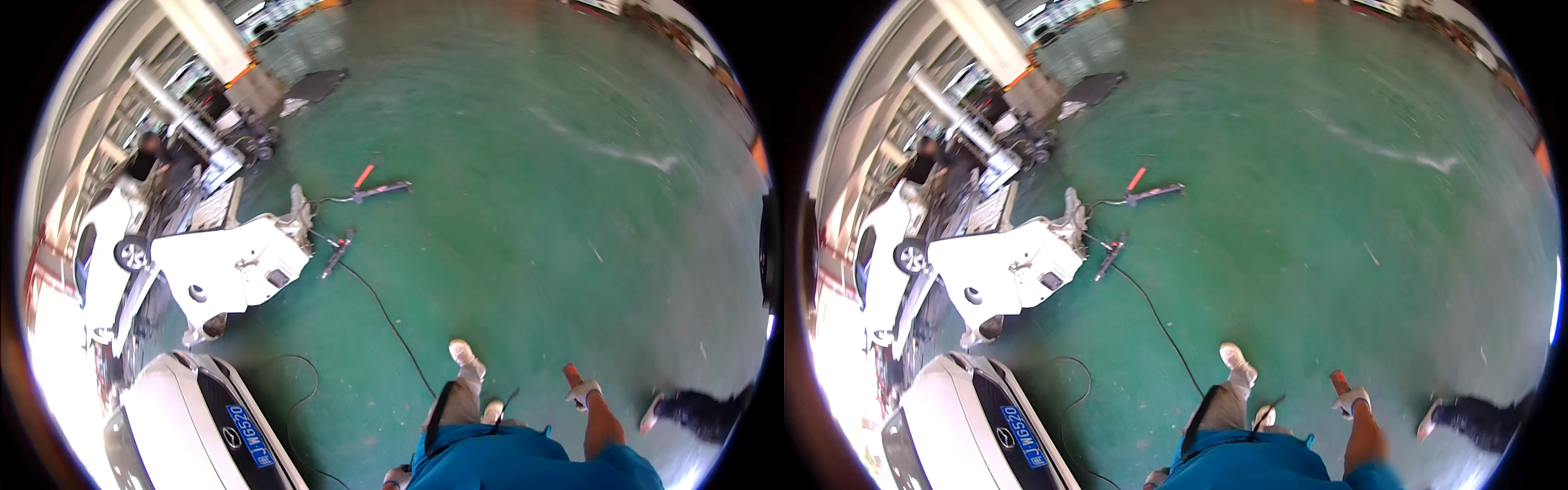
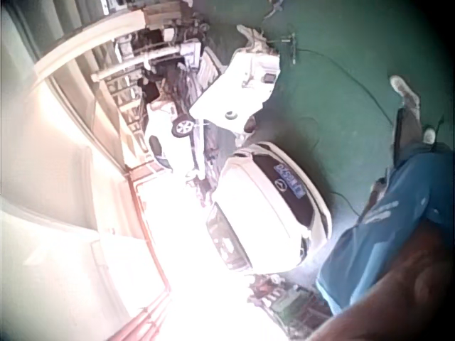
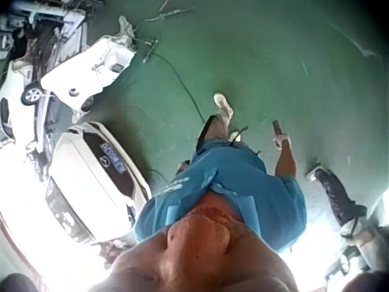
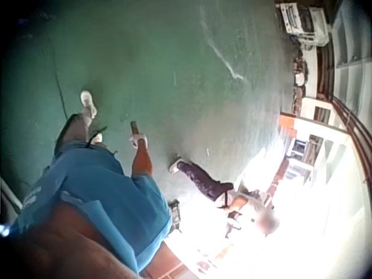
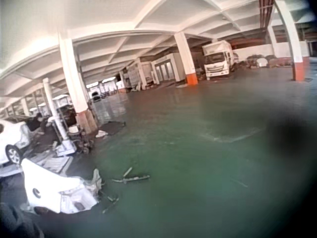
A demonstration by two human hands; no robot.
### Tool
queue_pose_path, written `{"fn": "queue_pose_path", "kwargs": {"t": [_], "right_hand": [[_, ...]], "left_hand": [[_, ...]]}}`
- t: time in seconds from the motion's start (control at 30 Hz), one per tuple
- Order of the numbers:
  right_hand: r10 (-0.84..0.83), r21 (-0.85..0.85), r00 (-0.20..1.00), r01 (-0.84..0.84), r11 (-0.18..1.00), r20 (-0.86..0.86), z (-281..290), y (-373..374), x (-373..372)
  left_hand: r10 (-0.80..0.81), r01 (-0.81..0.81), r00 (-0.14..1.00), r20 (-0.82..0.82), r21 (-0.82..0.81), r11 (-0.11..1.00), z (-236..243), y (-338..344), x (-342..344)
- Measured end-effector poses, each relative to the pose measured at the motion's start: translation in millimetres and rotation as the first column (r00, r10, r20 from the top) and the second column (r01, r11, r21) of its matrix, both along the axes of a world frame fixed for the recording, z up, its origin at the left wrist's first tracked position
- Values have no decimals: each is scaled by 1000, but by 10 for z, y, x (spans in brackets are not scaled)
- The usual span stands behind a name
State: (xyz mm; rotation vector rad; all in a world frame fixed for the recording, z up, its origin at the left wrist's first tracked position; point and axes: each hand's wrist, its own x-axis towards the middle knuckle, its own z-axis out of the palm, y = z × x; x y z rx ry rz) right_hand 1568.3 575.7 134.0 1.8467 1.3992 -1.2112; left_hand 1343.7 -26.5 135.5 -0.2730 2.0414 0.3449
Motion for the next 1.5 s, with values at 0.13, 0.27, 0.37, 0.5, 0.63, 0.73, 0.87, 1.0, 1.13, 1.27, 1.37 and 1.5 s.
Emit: {"fn": "queue_pose_path", "kwargs": {"t": [0.13,0.27,0.37,0.5,0.63,0.73,0.87,1.0,1.13,1.27,1.37,1.5], "right_hand": [[-1,19,996,3,1000,-87,-149,660,-860],[-261,-51,946,256,965,-193,117,1023,-1652],[-137,-80,977,125,989,-161,95,1382,-2363],[-331,-111,937,320,941,-109,-278,1846,-2996],[-417,-149,909,411,899,-5,-634,2272,-3826],[-375,-213,927,371,904,22,-1079,2701,-4361],[-46,-426,999,29,904,-29,-1552,3395,-5274],[233,-299,972,-224,928,-3,-981,4071,-6862],[634,-177,773,-621,764,27,-887,4590,-8443],[736,-2,675,-737,676,-44,-276,4330,-10047],[713,12,691,-717,697,-118,30,3886,-10990],[817,33,554,-824,566,-161,116,3022,-12162]], "left_hand": [[-122,122,983,137,3,992,-532,409,-271],[-136,131,973,187,41,991,-330,1250,-1319],[-16,15,978,210,7,1000,207,1981,-2380],[52,-34,962,-268,70,997,363,2571,-3538],[189,-139,867,-461,139,980,241,2969,-4614],[202,-184,886,-417,84,979,437,3451,-5360],[239,-268,860,-451,-1,963,335,3797,-5940],[300,-331,829,-472,18,944,584,4026,-6312],[289,-396,810,-511,-113,911,867,4230,-6828],[324,-462,779,-536,-143,875,607,4071,-7437],[393,-502,775,-495,-105,858,382,3955,-8090],[434,-510,796,-421,-80,857,-314,3540,-8933]]}}
